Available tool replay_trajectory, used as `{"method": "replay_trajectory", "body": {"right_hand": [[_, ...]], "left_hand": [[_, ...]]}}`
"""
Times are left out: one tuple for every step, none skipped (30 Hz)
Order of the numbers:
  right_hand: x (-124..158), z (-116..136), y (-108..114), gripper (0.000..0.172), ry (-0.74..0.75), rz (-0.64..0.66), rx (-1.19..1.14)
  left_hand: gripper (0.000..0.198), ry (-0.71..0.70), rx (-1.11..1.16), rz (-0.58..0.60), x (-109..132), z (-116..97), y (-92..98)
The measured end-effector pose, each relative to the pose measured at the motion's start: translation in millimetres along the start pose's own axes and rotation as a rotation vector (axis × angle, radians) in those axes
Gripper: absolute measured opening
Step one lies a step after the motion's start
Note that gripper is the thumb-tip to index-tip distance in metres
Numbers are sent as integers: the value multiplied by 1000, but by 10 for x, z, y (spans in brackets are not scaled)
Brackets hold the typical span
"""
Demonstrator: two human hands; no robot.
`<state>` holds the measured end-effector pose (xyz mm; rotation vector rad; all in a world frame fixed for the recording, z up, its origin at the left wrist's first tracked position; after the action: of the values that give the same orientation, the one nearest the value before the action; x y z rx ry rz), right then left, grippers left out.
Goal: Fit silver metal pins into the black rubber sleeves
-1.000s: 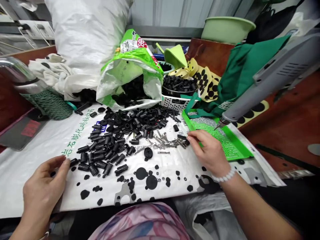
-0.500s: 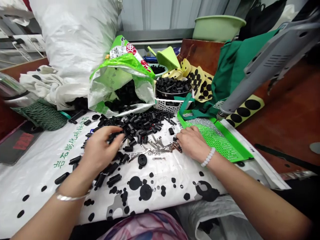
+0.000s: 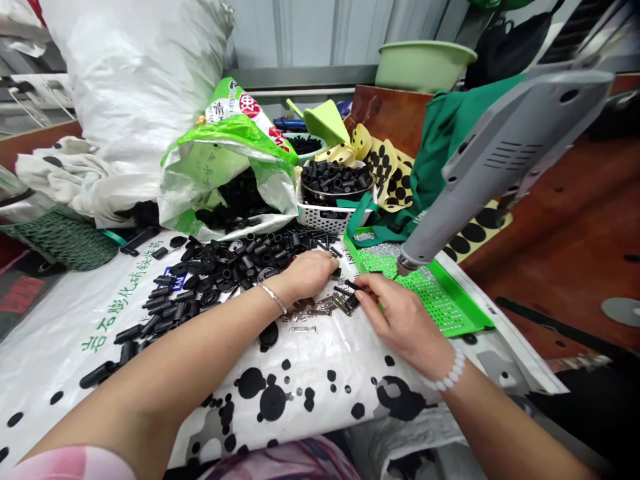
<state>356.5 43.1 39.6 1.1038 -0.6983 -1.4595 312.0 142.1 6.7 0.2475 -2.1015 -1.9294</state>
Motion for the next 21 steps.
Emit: {"method": "replay_trajectory", "body": {"right_hand": [[34, 0, 11, 15, 12, -31, -43], [62, 3, 21, 16, 24, -61, -78], [86, 12, 34, 17, 39, -95, -105], [107, 25, 49, 17, 52, -131, -129], [123, 44, 65, 17, 66, -165, -149], [134, 72, 75, 17, 83, -190, -165], [140, 111, 77, 16, 103, -205, -176], [142, 162, 71, 16, 127, -209, -181], [142, 222, 56, 16, 152, -205, -177], [140, 289, 31, 17, 176, -191, -162], [141, 362, 3, 18, 200, -178, -135], [145, 436, -28, 19, 223, -163, -101], [153, 506, -59, 20, 243, -151, -65], [164, 567, -86, 20, 260, -141, -38], [178, 617, -105, 20, 275, -134, -29], [193, 648, -116, 20, 281, -129, -42], [207, 660, -116, 20, 278, -127, -77], [220, 657, -112, 20, 267, -123, -124], [232, 646, -103, 21, 252, -123, -173], [245, 636, -94, 22, 243, -121, -212], [258, 634, -86, 21, 240, -120, -236]], "left_hand": [[19, 9, 16, -12, 69, 2, 36], [21, 15, 50, -34, 159, -2, 81], [24, 14, 96, -59, 264, -12, 125], [26, 11, 184, -105, 383, -19, 176], [27, 6, 279, -146, 504, -26, 214], [27, 4, 364, -174, 620, -34, 233], [27, 16, 436, -195, 726, -37, 237], [27, 33, 483, -202, 818, -44, 226], [27, 53, 511, -204, 896, -56, 209], [27, 70, 522, -200, 960, -74, 191], [27, 76, 521, -191, 1011, -105, 173], [28, 72, 509, -182, 1051, -144, 160], [28, 64, 490, -176, 1086, -185, 153], [29, 58, 474, -179, 1121, -221, 151], [29, 54, 467, -188, 1156, -249, 153], [30, 52, 474, -205, 1195, -269, 157], [29, 54, 498, -227, 1236, -278, 162], [29, 60, 536, -247, 1277, -281, 160], [28, 66, 581, -263, 1318, -281, 153], [28, 72, 626, -275, 1356, -280, 141], [27, 81, 666, -282, 1390, -279, 126]]}}
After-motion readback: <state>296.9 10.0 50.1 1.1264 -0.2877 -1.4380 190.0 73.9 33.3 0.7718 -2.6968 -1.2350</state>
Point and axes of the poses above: each hand's wrist, its own x-axis away from the middle knuckle, its own y-axis out of the back of the hand, z = x × y, the point moved 8 cm from there along -x, towards the middle knuckle, and after that the axes turned 11 degrees about z, right-handed, at the moved point
